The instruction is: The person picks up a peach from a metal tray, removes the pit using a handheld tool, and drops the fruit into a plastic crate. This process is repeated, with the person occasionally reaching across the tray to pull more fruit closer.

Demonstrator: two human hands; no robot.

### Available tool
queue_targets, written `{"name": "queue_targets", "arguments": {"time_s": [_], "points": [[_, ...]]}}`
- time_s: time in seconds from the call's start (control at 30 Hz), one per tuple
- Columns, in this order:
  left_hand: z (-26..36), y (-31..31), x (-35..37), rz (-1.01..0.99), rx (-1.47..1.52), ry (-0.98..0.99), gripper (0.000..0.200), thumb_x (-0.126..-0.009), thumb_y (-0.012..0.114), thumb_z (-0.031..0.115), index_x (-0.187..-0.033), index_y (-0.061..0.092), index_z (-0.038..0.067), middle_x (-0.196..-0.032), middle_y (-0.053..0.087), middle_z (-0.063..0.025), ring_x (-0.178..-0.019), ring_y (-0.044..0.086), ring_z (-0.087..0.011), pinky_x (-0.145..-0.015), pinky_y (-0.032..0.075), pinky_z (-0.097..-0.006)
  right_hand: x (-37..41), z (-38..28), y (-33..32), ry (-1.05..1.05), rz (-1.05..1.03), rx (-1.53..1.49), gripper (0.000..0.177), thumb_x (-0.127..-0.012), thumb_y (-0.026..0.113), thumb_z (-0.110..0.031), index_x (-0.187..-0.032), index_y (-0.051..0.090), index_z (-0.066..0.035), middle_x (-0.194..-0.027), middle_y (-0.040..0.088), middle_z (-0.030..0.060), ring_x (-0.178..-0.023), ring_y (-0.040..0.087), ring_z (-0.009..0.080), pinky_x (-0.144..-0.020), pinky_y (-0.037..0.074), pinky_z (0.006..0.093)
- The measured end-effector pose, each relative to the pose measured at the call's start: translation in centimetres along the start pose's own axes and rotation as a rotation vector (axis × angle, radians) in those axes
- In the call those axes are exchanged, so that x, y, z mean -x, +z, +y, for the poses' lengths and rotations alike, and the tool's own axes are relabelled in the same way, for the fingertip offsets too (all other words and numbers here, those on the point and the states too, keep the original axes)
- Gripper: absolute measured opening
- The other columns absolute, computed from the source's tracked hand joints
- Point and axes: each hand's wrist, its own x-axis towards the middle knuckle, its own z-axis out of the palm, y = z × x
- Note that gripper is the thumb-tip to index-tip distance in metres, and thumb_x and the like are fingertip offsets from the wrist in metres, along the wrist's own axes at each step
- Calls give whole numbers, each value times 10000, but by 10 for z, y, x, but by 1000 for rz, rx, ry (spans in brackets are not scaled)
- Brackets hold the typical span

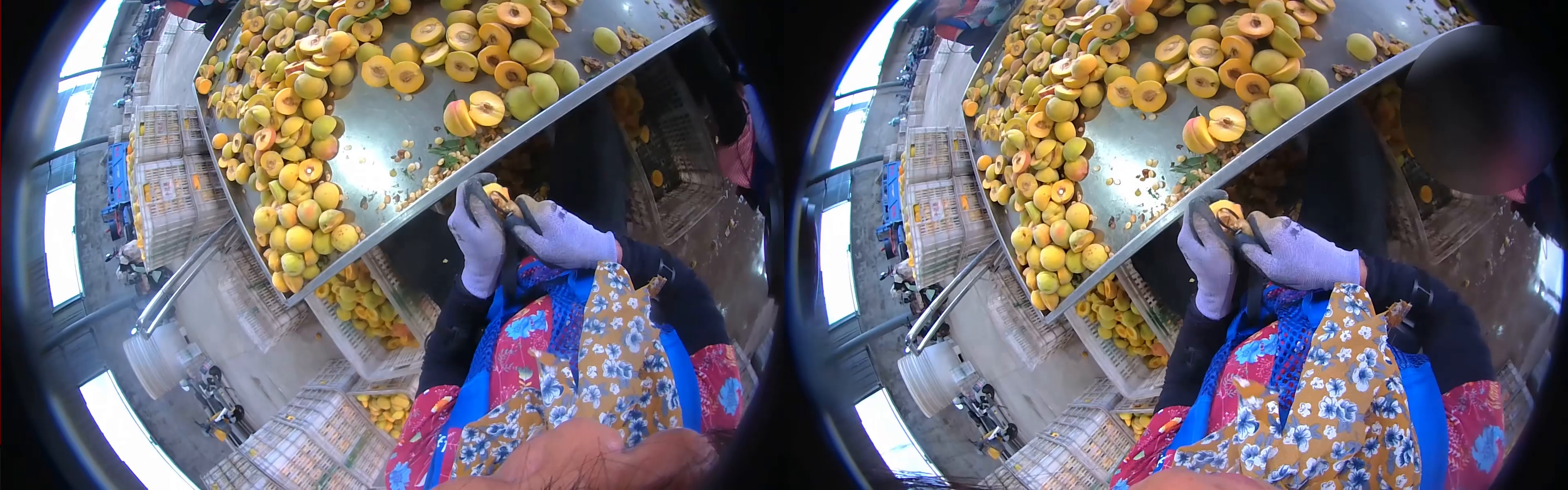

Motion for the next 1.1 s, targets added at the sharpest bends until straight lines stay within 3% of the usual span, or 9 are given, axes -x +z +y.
{"name": "queue_targets", "arguments": {"time_s": [0.23,0.33,0.53,0.57,0.67,0.8,0.9,1.0,1.1], "points": [[-1,8,-2,25,70,-111,337,-1062,336,153,-1060,628,-15,-958,664,-101,-863,633,-175,-800,506,-295,6,7,8,-81,109,213,340,-934,595,-242,-1058,480,53,-688,617,229,-643,629,428,-580,490,490],[4,8,0,44,-8,-63,343,-1063,339,170,-1063,629,-13,-943,669,-105,-842,642,-180,-790,511,-301,7,7,10,-93,125,291,361,-947,576,-251,-1077,476,71,-730,620,245,-690,641,418,-615,498,487],[-2,1,3,45,-154,103,299,-1042,370,135,-1077,630,-9,-888,679,-117,-793,660,-199,-759,516,-320,-5,0,-13,51,-192,-347,389,-973,532,-270,-1073,462,99,-871,617,312,-816,647,427,-714,502,493],[2,1,3,34,-206,88,291,-1036,375,124,-1078,631,-8,-885,680,-119,-790,662,-201,-753,516,-323,-4,11,-4,-51,-102,-200,352,-972,531,-265,-1037,480,77,-874,617,314,-820,635,451,-724,497,503],[5,5,1,41,-210,70,274,-1021,388,105,-1075,633,-7,-877,681,-126,-772,663,-210,-738,519,-331,2,-10,-7,60,-98,153,325,-969,530,-261,-1004,500,60,-890,621,310,-839,629,459,-740,496,499],[3,3,2,16,-196,18,261,-1012,404,97,-1067,635,-9,-881,684,-142,-772,677,-235,-732,525,-341,1,4,5,72,-8,5,302,-970,529,-255,-989,514,45,-892,627,307,-852,621,467,-727,497,494],[-6,3,3,58,-176,131,264,-1013,396,89,-1068,635,-9,-877,689,-146,-778,688,-247,-722,523,-350,-4,6,-11,134,-251,-517,337,-984,529,-301,-987,540,36,-842,656,221,-789,654,380,-699,504,439],[1,2,4,23,-278,96,274,-1021,396,105,-1040,644,-8,-873,693,-147,-790,693,-245,-720,523,-353,-4,5,-14,235,-309,-525,372,-998,520,-349,-985,571,20,-791,636,93,-731,633,215,-664,493,341],[0,4,2,-37,-284,-31,278,-1028,417,137,-1005,653,-8,-852,693,-152,-785,692,-251,-723,525,-352,-1,20,5,84,-116,-88,396,-1005,511,-379,-950,574,8,-763,576,11,-684,556,106,-618,468,290]]}}
